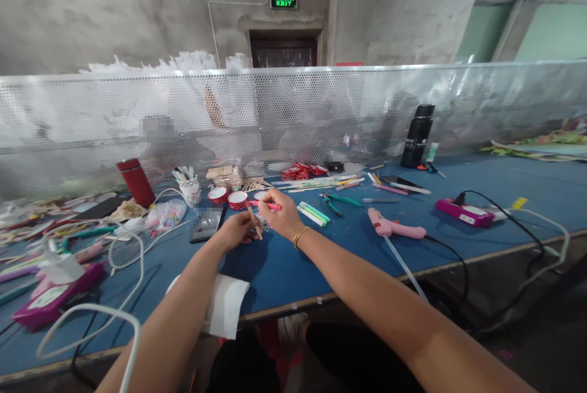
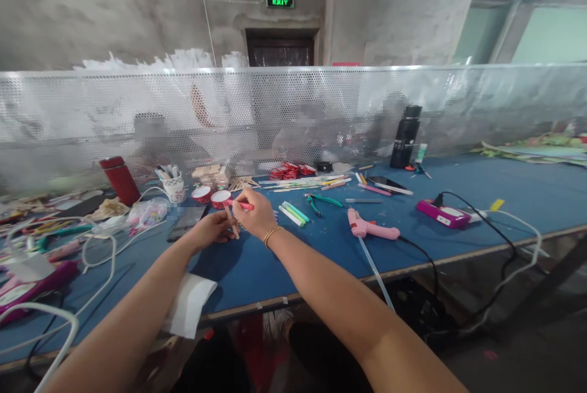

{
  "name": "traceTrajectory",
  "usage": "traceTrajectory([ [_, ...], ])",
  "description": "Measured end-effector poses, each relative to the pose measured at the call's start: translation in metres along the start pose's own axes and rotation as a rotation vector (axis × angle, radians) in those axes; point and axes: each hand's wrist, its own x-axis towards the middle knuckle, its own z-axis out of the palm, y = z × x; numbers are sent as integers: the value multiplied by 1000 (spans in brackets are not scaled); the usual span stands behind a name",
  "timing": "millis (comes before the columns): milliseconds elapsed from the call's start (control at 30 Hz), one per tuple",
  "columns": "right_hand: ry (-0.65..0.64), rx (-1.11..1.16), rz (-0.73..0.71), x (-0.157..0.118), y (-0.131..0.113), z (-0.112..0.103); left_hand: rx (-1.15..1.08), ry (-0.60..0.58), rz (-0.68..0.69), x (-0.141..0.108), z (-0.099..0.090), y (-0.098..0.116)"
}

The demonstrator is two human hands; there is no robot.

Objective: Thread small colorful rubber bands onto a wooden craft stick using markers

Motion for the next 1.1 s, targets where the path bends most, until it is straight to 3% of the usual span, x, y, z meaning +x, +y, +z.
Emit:
traceTrajectory([
  [1100, -26, 13, -22, -1, -1, -1, 19, 2, 11, 1, 0, -1],
])
